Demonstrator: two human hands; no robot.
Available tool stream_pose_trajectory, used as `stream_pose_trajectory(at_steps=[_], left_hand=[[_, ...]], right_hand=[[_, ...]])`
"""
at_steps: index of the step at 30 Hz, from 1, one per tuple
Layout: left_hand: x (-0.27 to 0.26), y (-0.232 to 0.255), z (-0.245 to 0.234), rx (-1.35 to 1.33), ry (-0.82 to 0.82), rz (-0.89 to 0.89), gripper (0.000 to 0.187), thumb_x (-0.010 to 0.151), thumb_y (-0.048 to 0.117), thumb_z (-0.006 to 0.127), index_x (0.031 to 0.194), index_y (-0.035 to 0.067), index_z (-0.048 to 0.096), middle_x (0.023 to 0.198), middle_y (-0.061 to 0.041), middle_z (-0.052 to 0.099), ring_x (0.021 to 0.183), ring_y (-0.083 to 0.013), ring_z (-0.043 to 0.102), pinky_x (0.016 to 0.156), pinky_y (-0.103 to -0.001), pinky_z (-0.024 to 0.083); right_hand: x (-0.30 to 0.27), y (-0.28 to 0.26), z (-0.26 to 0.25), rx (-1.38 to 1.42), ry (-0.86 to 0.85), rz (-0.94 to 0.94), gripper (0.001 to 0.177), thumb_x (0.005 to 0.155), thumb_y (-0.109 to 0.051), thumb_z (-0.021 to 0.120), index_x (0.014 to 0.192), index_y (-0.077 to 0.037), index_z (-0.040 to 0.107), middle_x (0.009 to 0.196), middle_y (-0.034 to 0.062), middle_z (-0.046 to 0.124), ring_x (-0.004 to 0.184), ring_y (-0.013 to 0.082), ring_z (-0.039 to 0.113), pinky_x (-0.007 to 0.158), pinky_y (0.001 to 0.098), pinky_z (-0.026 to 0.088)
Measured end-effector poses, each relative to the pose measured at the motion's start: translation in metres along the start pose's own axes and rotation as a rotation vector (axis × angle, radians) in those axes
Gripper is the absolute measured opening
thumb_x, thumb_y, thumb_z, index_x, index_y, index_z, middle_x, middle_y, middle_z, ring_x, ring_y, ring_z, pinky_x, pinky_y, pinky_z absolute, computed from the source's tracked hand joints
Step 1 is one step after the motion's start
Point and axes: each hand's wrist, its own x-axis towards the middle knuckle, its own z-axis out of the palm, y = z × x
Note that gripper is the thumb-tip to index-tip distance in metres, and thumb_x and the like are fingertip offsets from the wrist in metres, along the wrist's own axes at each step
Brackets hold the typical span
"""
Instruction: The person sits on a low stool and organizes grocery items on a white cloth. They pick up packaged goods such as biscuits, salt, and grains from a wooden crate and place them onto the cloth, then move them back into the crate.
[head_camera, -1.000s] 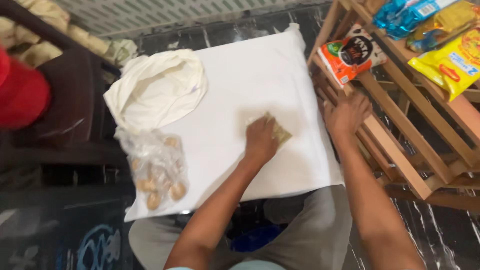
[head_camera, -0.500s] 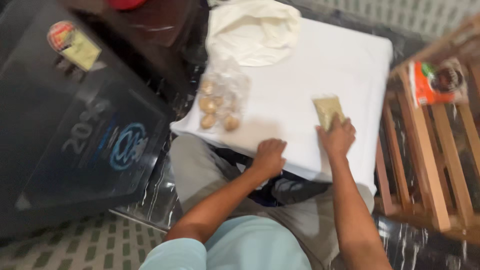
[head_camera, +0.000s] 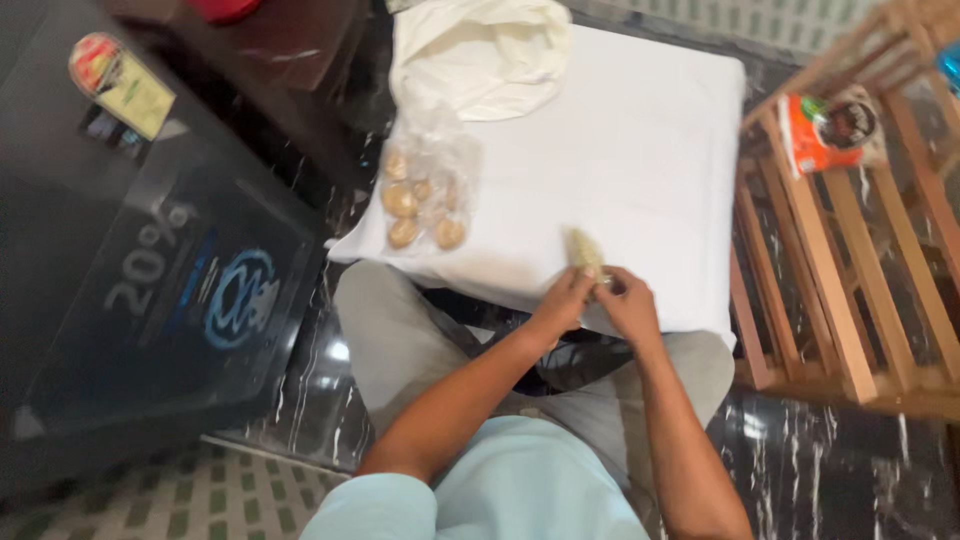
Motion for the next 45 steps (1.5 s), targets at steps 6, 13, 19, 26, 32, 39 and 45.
stream_pose_trajectory(at_steps=[6, 13, 19, 26, 32, 39, 45], left_hand=[[-0.019, 0.012, 0.010, -0.118, -0.054, -0.102, 0.044, 0.101, 0.034, 0.055, 0.130, 0.000, 0.058, 0.095, -0.009, 0.063, 0.080, -0.0217, 0.062, 0.073, -0.043, 0.055], [-0.003, 0.006, 0.013, 0.357, -0.451, 0.092, 0.047, 0.102, 0.036, 0.054, 0.120, -0.006, 0.068, 0.099, -0.010, 0.074, 0.089, -0.0202, 0.068, 0.079, -0.035, 0.055], [0.040, 0.002, 0.053, 0.415, -0.593, -0.082, 0.052, 0.102, 0.039, 0.053, 0.120, -0.008, 0.067, 0.085, -0.010, 0.071, 0.070, -0.0182, 0.066, 0.060, -0.031, 0.056], [0.061, 0.011, 0.124, 0.239, -0.443, 0.063, 0.056, 0.097, 0.021, 0.066, 0.143, 0.000, 0.042, 0.096, -0.011, 0.064, 0.074, -0.0157, 0.066, 0.059, -0.031, 0.058], [0.106, 0.020, 0.185, -0.043, -0.381, 0.152, 0.039, 0.095, 0.005, 0.064, 0.132, -0.002, 0.056, 0.104, -0.010, 0.070, 0.077, -0.0146, 0.070, 0.065, -0.030, 0.062], [0.215, 0.026, 0.260, -0.036, -0.318, 0.126, 0.028, 0.094, 0.000, 0.062, 0.122, -0.004, 0.060, 0.101, -0.015, 0.072, 0.073, -0.0168, 0.070, 0.059, -0.029, 0.056], [0.275, 0.025, 0.315, -0.108, -0.443, 0.247, 0.038, 0.095, 0.003, 0.058, 0.132, 0.001, 0.059, 0.113, -0.010, 0.070, 0.096, -0.0192, 0.072, 0.074, -0.030, 0.059]], right_hand=[[-0.071, -0.014, -0.009, 0.124, 0.033, -0.112, 0.057, 0.086, -0.028, 0.079, 0.138, -0.007, 0.066, 0.119, 0.0179, 0.068, 0.110, 0.0264, 0.066, 0.096, 0.0356, 0.053], [-0.102, -0.012, -0.049, 0.460, -0.007, -0.117, 0.102, 0.074, -0.006, 0.086, 0.160, -0.003, 0.031, 0.145, 0.0160, 0.056, 0.127, 0.0209, 0.056, 0.103, 0.0366, 0.047], [-0.094, 0.013, -0.050, 0.662, 0.168, 0.061, 0.091, 0.079, -0.001, 0.079, 0.159, -0.002, 0.035, 0.128, 0.0130, 0.068, 0.111, 0.0141, 0.065, 0.094, 0.0279, 0.053], [-0.054, 0.050, -0.077, 0.355, 0.603, -0.065, 0.076, 0.088, -0.004, 0.081, 0.155, 0.004, 0.047, 0.139, 0.0265, 0.063, 0.124, 0.0276, 0.062, 0.103, 0.0352, 0.049], [0.005, 0.067, -0.132, 0.139, 0.865, -0.070, 0.079, 0.084, -0.008, 0.087, 0.151, 0.010, 0.049, 0.123, 0.0301, 0.061, 0.114, 0.0412, 0.063, 0.098, 0.0438, 0.050], [0.068, 0.093, -0.185, -0.012, 0.898, -0.157, 0.081, 0.094, -0.002, 0.085, 0.159, 0.009, 0.037, 0.134, 0.0316, 0.052, 0.125, 0.0459, 0.057, 0.109, 0.0465, 0.046], [0.134, 0.157, -0.214, -0.175, 0.901, -0.175, 0.057, 0.089, 0.006, 0.076, 0.140, 0.008, 0.051, 0.137, 0.0346, 0.050, 0.126, 0.0520, 0.051, 0.109, 0.0531, 0.043]])
